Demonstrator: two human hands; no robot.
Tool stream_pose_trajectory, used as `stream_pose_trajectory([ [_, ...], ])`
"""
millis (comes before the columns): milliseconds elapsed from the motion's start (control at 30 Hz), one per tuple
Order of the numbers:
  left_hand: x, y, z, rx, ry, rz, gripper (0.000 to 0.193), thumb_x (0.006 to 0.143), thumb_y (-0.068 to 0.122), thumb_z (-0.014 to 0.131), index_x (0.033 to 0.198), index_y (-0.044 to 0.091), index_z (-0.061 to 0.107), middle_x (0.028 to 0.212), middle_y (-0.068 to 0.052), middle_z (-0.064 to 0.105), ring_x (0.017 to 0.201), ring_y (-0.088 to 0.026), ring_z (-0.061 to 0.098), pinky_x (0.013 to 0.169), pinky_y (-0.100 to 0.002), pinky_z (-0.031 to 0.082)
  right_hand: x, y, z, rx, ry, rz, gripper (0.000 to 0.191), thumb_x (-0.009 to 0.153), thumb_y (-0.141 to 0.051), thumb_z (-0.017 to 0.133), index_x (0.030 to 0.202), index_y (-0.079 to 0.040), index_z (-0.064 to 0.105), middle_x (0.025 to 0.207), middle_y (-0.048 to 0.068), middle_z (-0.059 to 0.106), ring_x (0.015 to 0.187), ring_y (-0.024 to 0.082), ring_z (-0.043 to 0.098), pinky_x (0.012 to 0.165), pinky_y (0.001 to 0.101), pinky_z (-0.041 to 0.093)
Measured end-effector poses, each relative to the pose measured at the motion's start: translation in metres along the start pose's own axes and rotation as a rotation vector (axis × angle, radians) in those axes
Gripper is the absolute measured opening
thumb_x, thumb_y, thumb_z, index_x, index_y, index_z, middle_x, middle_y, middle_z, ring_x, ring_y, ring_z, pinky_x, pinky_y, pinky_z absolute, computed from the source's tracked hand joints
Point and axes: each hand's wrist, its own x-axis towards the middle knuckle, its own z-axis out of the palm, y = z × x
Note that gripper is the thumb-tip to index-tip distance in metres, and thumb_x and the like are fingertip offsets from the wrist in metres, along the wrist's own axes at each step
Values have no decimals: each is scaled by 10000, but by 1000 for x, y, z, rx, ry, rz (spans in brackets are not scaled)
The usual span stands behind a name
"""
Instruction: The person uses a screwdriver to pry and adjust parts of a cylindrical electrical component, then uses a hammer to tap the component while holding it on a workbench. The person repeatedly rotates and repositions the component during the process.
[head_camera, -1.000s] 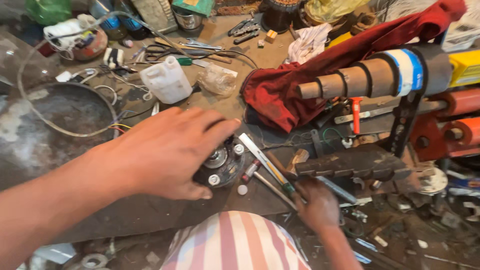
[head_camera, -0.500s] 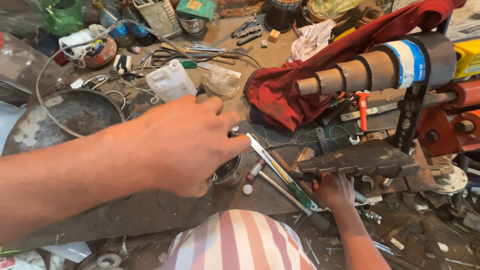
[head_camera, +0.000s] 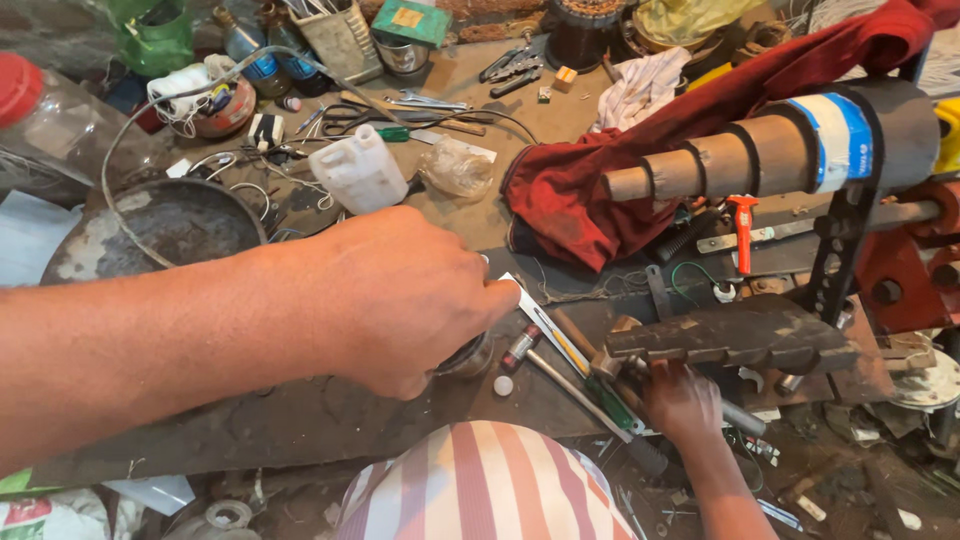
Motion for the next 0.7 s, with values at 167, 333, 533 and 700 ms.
stream_pose_trajectory([
  [167,-5,-5,7,-32,77,12,560,593,229,826,1068,53,588,840,-140,695,850,-368,698,671,-516,559,-32,0,-5,182,120,-5,430,842,-315,631,1240,-164,571,1227,141,659,880,407,707,707,537,565],
  [333,-14,-20,36,-30,287,48,617,558,261,836,1087,52,595,1023,-134,660,1054,-337,616,800,-486,521,-66,-11,-1,265,27,109,400,858,-385,687,1161,-147,577,1120,119,662,964,412,687,772,532,553],
  [533,-31,-40,77,-162,746,131,773,526,387,877,1175,59,615,1230,-189,583,1149,-393,568,890,-491,490,-90,-30,-2,525,129,-52,425,789,-271,756,1128,-75,589,1069,150,657,998,409,659,812,488,525],
  [700,-36,-25,115,-238,1095,86,776,670,554,868,1163,39,563,1264,-207,555,1185,-428,565,1008,-512,459,-94,-53,-16,570,104,101,394,797,-239,745,1130,-71,619,1081,151,676,998,403,665,807,482,523],
])
